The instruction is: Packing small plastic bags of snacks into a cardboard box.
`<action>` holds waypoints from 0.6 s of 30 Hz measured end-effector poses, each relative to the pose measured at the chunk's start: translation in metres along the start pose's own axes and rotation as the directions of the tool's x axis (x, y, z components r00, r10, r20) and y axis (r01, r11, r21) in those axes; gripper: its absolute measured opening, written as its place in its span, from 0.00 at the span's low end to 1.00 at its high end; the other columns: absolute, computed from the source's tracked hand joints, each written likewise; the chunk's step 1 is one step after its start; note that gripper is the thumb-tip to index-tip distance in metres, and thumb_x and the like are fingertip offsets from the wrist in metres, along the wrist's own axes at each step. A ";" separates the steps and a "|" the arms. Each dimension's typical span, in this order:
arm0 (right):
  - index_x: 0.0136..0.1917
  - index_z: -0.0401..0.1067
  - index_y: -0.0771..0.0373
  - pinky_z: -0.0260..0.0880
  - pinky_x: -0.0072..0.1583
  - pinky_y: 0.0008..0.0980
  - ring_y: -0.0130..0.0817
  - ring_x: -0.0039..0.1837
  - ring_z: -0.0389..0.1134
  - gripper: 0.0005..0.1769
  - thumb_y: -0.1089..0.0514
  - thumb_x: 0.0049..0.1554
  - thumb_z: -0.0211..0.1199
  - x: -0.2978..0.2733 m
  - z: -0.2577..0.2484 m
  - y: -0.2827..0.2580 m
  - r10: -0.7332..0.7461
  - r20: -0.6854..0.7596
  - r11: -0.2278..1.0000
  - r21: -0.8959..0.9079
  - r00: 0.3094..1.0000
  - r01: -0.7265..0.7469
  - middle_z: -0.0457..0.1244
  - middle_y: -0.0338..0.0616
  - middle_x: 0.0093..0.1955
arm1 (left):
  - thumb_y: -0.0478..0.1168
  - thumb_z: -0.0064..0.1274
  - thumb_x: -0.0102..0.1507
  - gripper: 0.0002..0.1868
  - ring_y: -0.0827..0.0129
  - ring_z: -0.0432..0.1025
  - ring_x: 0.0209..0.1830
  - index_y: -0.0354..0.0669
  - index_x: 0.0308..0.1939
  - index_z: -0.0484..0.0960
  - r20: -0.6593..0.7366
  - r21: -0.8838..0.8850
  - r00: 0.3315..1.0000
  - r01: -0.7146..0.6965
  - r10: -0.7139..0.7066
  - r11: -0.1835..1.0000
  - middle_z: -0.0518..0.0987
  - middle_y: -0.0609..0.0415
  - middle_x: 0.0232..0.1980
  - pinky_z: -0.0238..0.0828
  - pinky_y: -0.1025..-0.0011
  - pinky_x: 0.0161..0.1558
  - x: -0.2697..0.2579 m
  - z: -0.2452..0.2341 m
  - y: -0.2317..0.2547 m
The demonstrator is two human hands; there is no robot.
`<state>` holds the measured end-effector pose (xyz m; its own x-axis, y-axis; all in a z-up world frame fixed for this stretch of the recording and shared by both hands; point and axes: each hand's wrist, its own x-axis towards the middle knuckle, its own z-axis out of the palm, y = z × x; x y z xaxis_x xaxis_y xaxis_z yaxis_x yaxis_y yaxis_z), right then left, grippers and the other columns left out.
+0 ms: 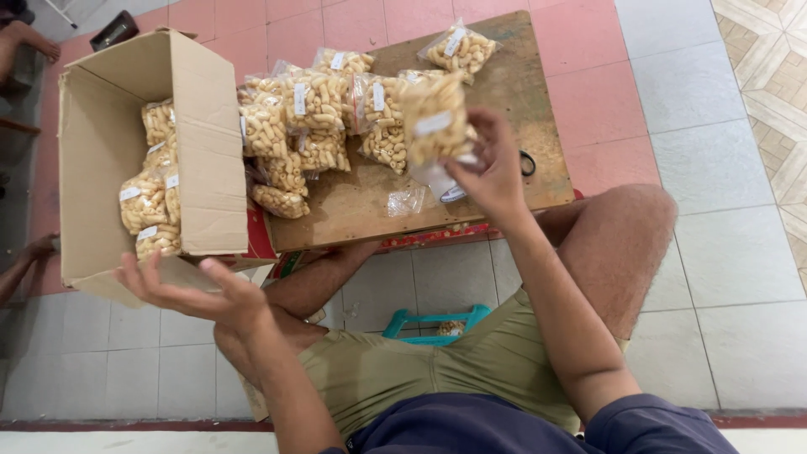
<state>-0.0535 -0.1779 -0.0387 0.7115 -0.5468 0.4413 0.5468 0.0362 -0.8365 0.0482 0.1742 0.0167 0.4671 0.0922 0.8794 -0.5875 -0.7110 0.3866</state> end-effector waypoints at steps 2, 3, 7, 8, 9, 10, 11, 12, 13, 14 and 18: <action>0.70 0.69 0.64 0.84 0.69 0.39 0.53 0.78 0.66 0.26 0.74 0.61 0.67 -0.006 0.014 -0.009 0.043 0.271 0.998 -0.056 0.962 -0.029 0.62 0.59 0.76 | 0.42 0.50 0.77 0.32 0.45 0.69 0.78 0.41 0.83 0.56 0.099 0.020 0.974 -0.205 0.202 0.979 0.55 0.42 0.87 0.82 0.54 0.65 -0.016 0.003 -0.003; 0.70 0.69 0.64 0.84 0.69 0.39 0.53 0.78 0.66 0.26 0.74 0.61 0.67 -0.009 0.023 -0.014 0.044 0.276 0.998 -0.054 0.960 -0.030 0.62 0.59 0.76 | 0.42 0.50 0.77 0.32 0.45 0.69 0.78 0.41 0.83 0.56 0.098 0.025 0.975 -0.204 0.200 0.979 0.55 0.42 0.87 0.82 0.54 0.65 -0.013 0.013 0.020; 0.62 0.81 0.59 0.84 0.53 0.47 0.56 0.59 0.76 0.23 0.72 0.53 0.74 -0.024 0.048 -0.023 0.055 0.449 0.969 -0.239 0.892 0.060 0.69 0.52 0.61 | 0.42 0.69 0.60 0.33 0.45 0.71 0.73 0.40 0.68 0.78 0.637 -0.508 0.674 0.001 0.375 0.861 0.77 0.42 0.68 0.59 0.46 0.77 -0.024 0.042 0.081; 0.63 0.81 0.58 0.83 0.52 0.49 0.57 0.56 0.76 0.25 0.72 0.53 0.74 -0.026 0.051 -0.021 0.026 0.504 0.950 -0.282 0.863 0.136 0.70 0.51 0.59 | 0.46 0.72 0.61 0.38 0.48 0.72 0.72 0.43 0.72 0.76 0.756 -0.491 0.527 0.065 0.389 0.869 0.78 0.44 0.70 0.64 0.47 0.75 -0.031 0.047 0.088; 0.63 0.81 0.58 0.83 0.52 0.49 0.57 0.56 0.76 0.25 0.72 0.53 0.74 -0.028 0.050 -0.019 0.016 0.507 0.949 -0.279 0.862 0.146 0.70 0.51 0.59 | 0.46 0.72 0.61 0.38 0.48 0.72 0.72 0.43 0.72 0.76 0.750 -0.494 0.532 0.056 0.392 0.868 0.78 0.44 0.70 0.64 0.47 0.75 -0.037 0.048 0.085; 0.66 0.79 0.55 0.83 0.54 0.44 0.47 0.56 0.78 0.28 0.70 0.54 0.75 -0.029 0.048 -0.017 0.035 0.442 0.956 -0.276 0.896 0.099 0.73 0.46 0.55 | 0.49 0.68 0.64 0.32 0.54 0.76 0.67 0.46 0.70 0.78 0.773 -0.431 0.539 0.059 0.334 0.900 0.82 0.49 0.64 0.57 0.46 0.77 -0.044 0.050 0.081; 0.70 0.77 0.53 0.82 0.56 0.39 0.37 0.55 0.79 0.30 0.67 0.55 0.76 -0.030 0.044 -0.015 0.058 0.371 0.960 -0.276 0.927 0.050 0.75 0.40 0.51 | 0.51 0.64 0.67 0.27 0.59 0.79 0.62 0.48 0.67 0.81 0.792 -0.371 0.544 0.068 0.277 0.926 0.85 0.54 0.58 0.51 0.46 0.78 -0.052 0.053 0.079; 0.70 0.77 0.53 0.82 0.56 0.39 0.37 0.55 0.79 0.30 0.67 0.55 0.76 -0.030 0.044 -0.008 0.051 0.372 0.959 -0.279 0.927 0.059 0.75 0.40 0.51 | 0.51 0.64 0.67 0.27 0.59 0.79 0.62 0.48 0.67 0.81 0.786 -0.378 0.549 0.065 0.283 0.923 0.85 0.54 0.58 0.51 0.46 0.78 -0.053 0.058 0.081; 0.69 0.78 0.53 0.80 0.57 0.38 0.36 0.56 0.79 0.29 0.64 0.55 0.78 -0.033 0.046 -0.002 0.026 0.303 0.949 -0.307 0.953 0.071 0.76 0.41 0.50 | 0.51 0.65 0.67 0.25 0.53 0.80 0.57 0.44 0.64 0.82 0.789 -0.359 0.579 0.164 0.205 0.919 0.86 0.50 0.53 0.58 0.44 0.74 -0.056 0.058 0.083; 0.68 0.78 0.53 0.78 0.58 0.38 0.36 0.57 0.78 0.28 0.60 0.54 0.80 -0.036 0.048 0.004 -0.001 0.233 0.938 -0.336 0.973 0.081 0.76 0.42 0.48 | 0.51 0.65 0.68 0.24 0.47 0.82 0.53 0.40 0.61 0.83 0.790 -0.341 0.601 0.262 0.124 0.903 0.87 0.45 0.49 0.65 0.43 0.70 -0.060 0.058 0.085; 0.69 0.76 0.58 0.75 0.66 0.42 0.42 0.67 0.74 0.20 0.57 0.63 0.70 -0.033 0.054 -0.006 0.015 0.147 0.974 -0.224 0.989 0.018 0.74 0.45 0.61 | 0.58 0.65 0.67 0.22 0.52 0.82 0.49 0.49 0.55 0.83 0.683 -0.241 0.727 0.320 -0.074 0.916 0.84 0.51 0.45 0.76 0.53 0.57 -0.058 0.069 0.097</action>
<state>-0.0565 -0.1145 -0.0312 0.7771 -0.4172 0.4713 0.4466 -0.1624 -0.8799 0.0092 0.0516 -0.0161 0.8342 -0.3567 0.4206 -0.5483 -0.4540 0.7023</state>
